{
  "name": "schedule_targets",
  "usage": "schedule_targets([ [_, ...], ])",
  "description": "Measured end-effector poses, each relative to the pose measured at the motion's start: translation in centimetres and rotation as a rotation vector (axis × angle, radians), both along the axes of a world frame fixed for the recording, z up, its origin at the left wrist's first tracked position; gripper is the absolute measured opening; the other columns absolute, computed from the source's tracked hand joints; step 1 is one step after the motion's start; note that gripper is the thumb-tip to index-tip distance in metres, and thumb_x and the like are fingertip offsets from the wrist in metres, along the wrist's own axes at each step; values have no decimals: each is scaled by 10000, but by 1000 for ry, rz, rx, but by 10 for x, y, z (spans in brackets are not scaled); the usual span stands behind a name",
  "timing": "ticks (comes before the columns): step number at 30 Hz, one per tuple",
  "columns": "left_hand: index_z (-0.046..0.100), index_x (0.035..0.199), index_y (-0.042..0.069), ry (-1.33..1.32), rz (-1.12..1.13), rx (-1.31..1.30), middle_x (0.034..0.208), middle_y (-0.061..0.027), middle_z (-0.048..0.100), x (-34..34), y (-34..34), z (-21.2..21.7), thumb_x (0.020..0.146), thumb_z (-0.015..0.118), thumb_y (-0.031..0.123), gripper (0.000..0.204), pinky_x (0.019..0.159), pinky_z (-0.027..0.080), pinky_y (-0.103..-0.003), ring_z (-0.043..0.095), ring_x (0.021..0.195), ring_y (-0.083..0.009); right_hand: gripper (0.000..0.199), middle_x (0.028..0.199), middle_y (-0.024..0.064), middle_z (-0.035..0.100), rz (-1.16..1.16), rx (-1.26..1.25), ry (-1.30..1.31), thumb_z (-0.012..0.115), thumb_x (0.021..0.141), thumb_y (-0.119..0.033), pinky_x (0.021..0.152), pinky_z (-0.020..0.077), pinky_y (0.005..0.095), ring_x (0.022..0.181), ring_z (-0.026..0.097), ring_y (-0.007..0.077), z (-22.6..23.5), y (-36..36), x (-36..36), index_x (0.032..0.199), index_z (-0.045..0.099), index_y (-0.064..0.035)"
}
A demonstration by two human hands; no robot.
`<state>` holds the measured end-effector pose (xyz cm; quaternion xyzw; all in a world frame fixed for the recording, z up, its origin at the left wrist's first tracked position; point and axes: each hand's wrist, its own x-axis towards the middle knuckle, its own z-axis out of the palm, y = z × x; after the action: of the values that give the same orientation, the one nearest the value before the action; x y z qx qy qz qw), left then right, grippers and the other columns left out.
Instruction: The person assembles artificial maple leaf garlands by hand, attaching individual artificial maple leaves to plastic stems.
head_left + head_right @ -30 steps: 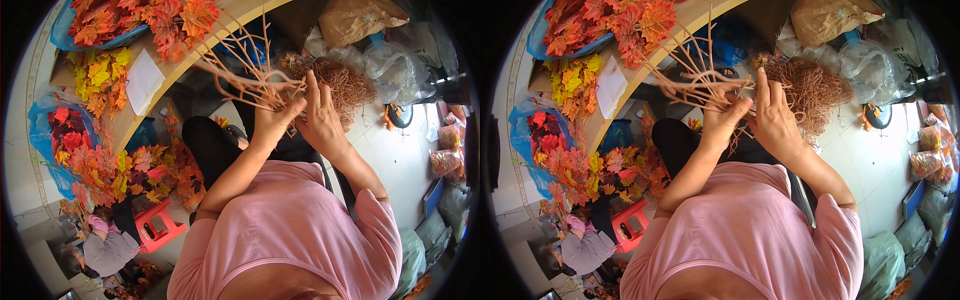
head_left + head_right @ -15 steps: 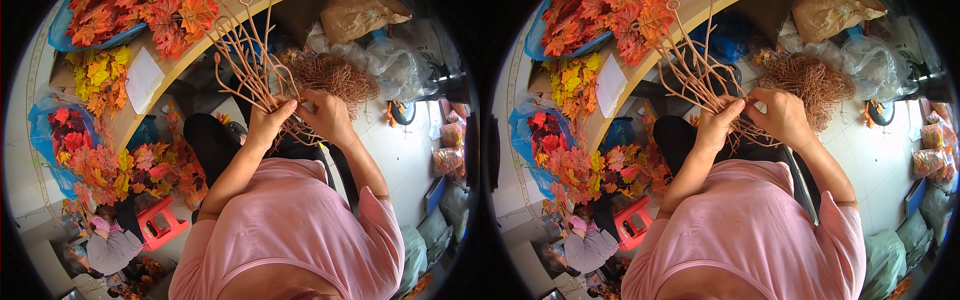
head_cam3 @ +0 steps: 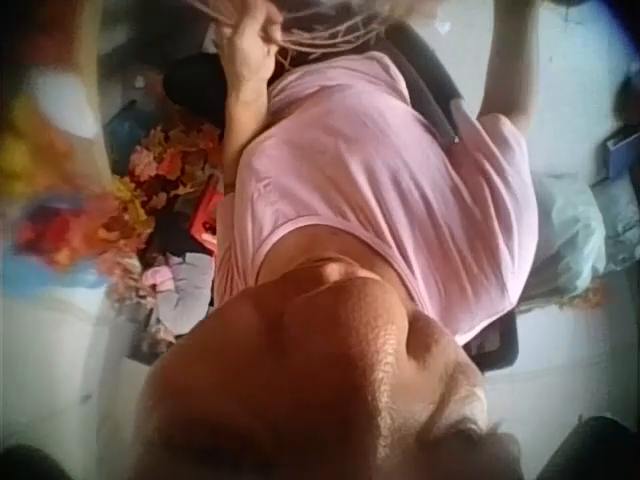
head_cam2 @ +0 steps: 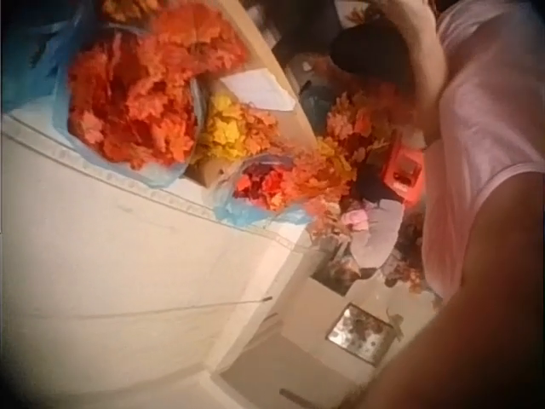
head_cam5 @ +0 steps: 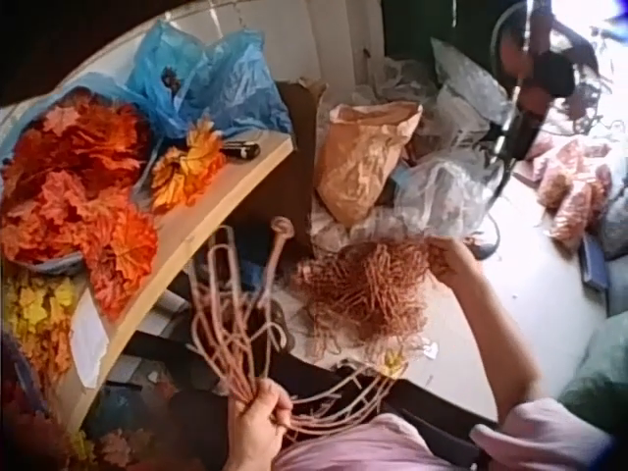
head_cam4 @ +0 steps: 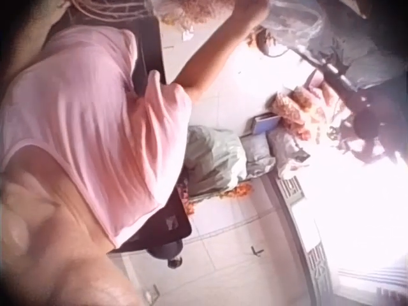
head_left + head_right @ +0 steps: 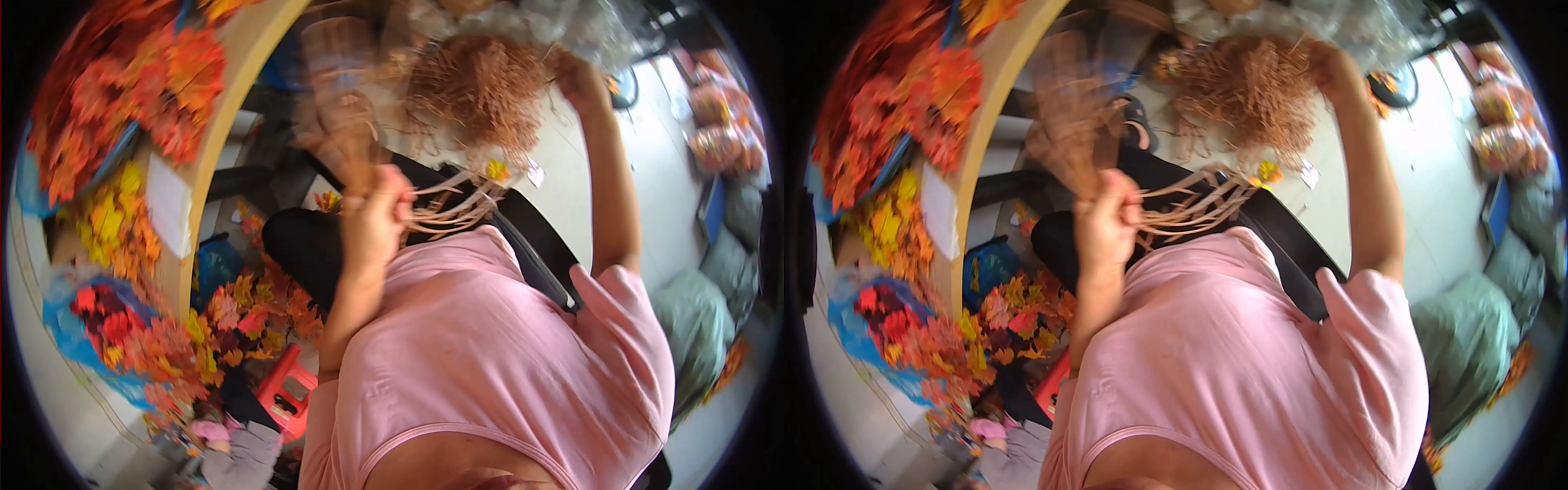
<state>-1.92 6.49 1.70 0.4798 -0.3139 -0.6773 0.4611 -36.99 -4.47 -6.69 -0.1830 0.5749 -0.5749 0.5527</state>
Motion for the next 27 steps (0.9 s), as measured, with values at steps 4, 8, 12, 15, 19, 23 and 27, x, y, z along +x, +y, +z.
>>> schedule_targets([
  [4,543,687,37,-40,-44,44,522,-13,462,24,-24,12,906,507,263,317,334,240,-168,374,378,-44,161,508,-34,398,-88,378,604,587,795,-211,326,209,235,369,295,59,-102,106,-172,706,566,-78],
  [8,574,724,16,-87,-142,27,516,-19,471,-6,-50,12,909,499,261,316,334,224,-158,372,376,-32,121,568,92,568,426,1116,711,630,721,-141,329,327,313,364,416,122,-201,246,-188,685,645,-26],
  [12,612,781,-8,-207,-346,-28,544,-18,534,-35,-86,15,888,531,274,312,343,212,-156,401,391,-24,301,699,147,625,513,1236,766,603,788,-265,529,514,405,586,622,267,-204,242,-115,771,601,36],
  [15,618,820,-24,-179,-542,35,555,-37,551,-85,-124,2,882,537,307,346,346,218,-155,372,378,-13,366,738,96,631,336,442,945,517,882,-310,647,477,322,702,608,204,-194,186,-102,922,602,45],
  [19,614,850,-9,-162,-465,112,627,-57,579,-114,-148,-24,865,561,331,345,358,235,-164,414,431,-27,619,1140,161,561,500,-378,469,577,842,-392,960,362,304,1126,490,208,-38,71,35,1283,383,-4],
  [23,594,951,-21,-172,-419,190,698,-62,600,-127,-152,-31,824,583,457,495,375,249,-149,291,403,-9,577,1112,128,556,567,-442,594,618,830,-298,906,396,298,1042,520,183,2,48,80,1261,381,4],
  [27,534,1034,-20,-184,-520,220,766,-82,623,-115,-156,-47,754,580,580,664,379,258,-138,278,407,5,337,956,11,543,521,-288,345,530,898,-201,772,434,228,848,516,79,-26,45,73,1151,465,12],
])
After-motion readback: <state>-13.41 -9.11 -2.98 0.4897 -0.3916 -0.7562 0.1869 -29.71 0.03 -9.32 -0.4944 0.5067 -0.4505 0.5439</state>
